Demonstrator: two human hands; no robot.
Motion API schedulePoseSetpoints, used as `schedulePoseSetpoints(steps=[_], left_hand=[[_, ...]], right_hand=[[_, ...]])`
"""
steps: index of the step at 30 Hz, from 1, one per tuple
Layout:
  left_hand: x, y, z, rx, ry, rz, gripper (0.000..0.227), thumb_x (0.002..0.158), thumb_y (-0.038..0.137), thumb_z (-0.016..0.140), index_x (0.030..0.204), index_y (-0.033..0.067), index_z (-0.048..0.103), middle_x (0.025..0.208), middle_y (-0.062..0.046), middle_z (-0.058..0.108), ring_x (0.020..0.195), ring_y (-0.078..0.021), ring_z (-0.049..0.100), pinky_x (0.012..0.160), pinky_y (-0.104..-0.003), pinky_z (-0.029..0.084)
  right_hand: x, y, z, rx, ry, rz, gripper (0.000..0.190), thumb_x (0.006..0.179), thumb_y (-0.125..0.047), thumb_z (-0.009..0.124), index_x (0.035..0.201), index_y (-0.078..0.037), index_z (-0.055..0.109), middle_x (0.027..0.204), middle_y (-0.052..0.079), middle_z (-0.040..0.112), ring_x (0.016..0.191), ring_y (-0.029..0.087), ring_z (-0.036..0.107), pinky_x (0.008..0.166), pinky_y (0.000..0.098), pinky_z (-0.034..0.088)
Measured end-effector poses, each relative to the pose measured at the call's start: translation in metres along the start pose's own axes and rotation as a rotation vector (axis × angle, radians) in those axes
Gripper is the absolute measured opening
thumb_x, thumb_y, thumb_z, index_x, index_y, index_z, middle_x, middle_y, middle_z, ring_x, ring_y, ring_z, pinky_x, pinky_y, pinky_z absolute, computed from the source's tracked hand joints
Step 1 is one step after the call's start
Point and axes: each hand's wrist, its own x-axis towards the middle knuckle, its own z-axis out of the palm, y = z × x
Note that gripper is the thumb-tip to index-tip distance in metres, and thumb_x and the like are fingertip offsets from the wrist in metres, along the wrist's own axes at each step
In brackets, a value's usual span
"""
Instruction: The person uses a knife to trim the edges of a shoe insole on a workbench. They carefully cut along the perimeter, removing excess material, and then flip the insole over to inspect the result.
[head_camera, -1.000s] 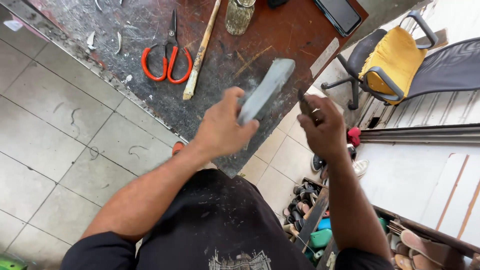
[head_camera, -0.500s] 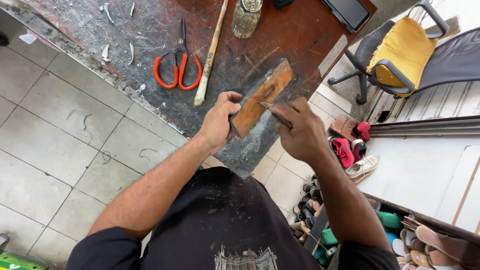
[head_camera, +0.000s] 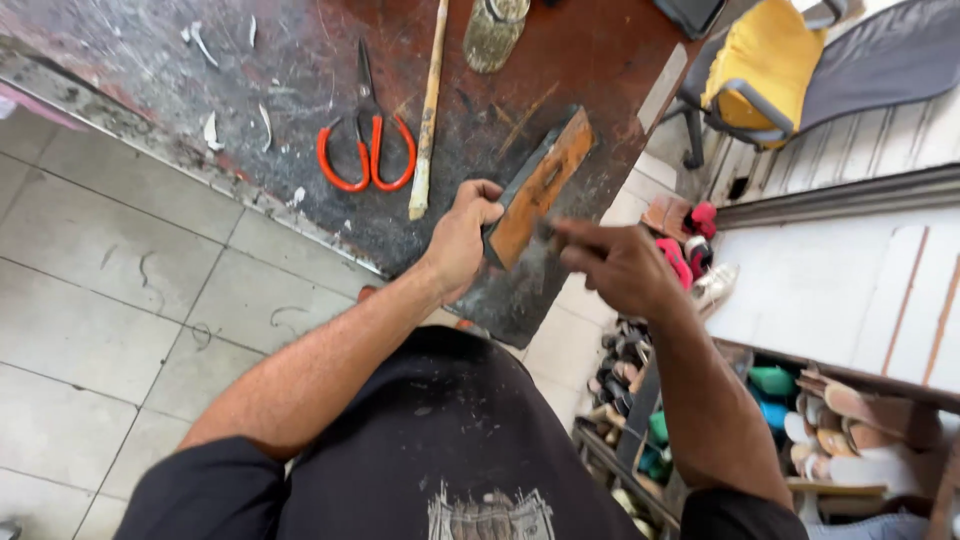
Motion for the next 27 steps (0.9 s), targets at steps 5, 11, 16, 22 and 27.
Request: schedulePoseSetpoints(steps=[5, 11, 16, 22, 27], left_hand=[[0.003, 0.005, -0.005, 0.011, -0.022, -0.065, 0.032, 0.086, 0.027, 0.057, 0.116, 0.0152, 0.053, 0.085, -0.015, 0.053, 0.062, -0.0305, 0.062, 0.035, -0.035, 0.05], [0.011, 0.0, -0.008, 0.051, -0.033, -0.065, 0.031, 0.086, 0.025, 0.057, 0.116, 0.0139, 0.053, 0.085, -0.017, 0.052, 0.061, -0.0331, 0.064, 0.035, -0.036, 0.048], [0.008, 0.004, -0.002, 0.075, -0.034, -0.064, 0.031, 0.087, 0.026, 0.057, 0.115, 0.014, 0.053, 0.085, -0.016, 0.052, 0.062, -0.031, 0.062, 0.037, -0.035, 0.047], [-0.006, 0.017, 0.015, 0.587, 0.051, -0.011, 0.049, 0.082, 0.031, 0.061, 0.129, 0.021, 0.048, 0.095, -0.019, 0.069, 0.078, -0.0354, 0.075, 0.055, -0.045, 0.06], [-0.008, 0.032, 0.047, 1.699, 0.042, 0.763, 0.053, 0.075, 0.034, 0.062, 0.121, 0.011, 0.049, 0.098, -0.013, 0.06, 0.081, -0.0402, 0.061, 0.063, -0.055, 0.051]], right_hand=[[-0.01, -0.028, 0.015, -0.053, 0.074, 0.13, 0.035, 0.091, -0.019, 0.076, 0.125, -0.023, 0.076, 0.081, 0.012, 0.078, 0.063, 0.019, 0.069, 0.061, 0.0391, 0.055], [-0.021, -0.047, 0.026, -0.212, 0.178, 0.209, 0.033, 0.09, -0.023, 0.076, 0.122, -0.027, 0.078, 0.081, 0.014, 0.077, 0.069, 0.031, 0.071, 0.067, 0.0455, 0.054], [-0.018, 0.018, 0.023, -0.461, 0.357, -0.128, 0.04, 0.089, -0.03, 0.08, 0.128, -0.034, 0.073, 0.097, 0.0, 0.071, 0.087, 0.032, 0.071, 0.074, 0.0471, 0.055], [-0.071, -0.005, 0.025, -0.262, -0.067, -0.268, 0.037, 0.089, -0.022, 0.069, 0.125, -0.025, 0.074, 0.089, 0.014, 0.066, 0.079, 0.046, 0.069, 0.064, 0.0547, 0.054], [-0.071, 0.04, 0.016, 0.027, 0.193, -0.26, 0.016, 0.1, -0.004, 0.054, 0.107, -0.005, 0.068, 0.081, 0.006, 0.067, 0.067, 0.013, 0.06, 0.065, 0.0277, 0.049]])
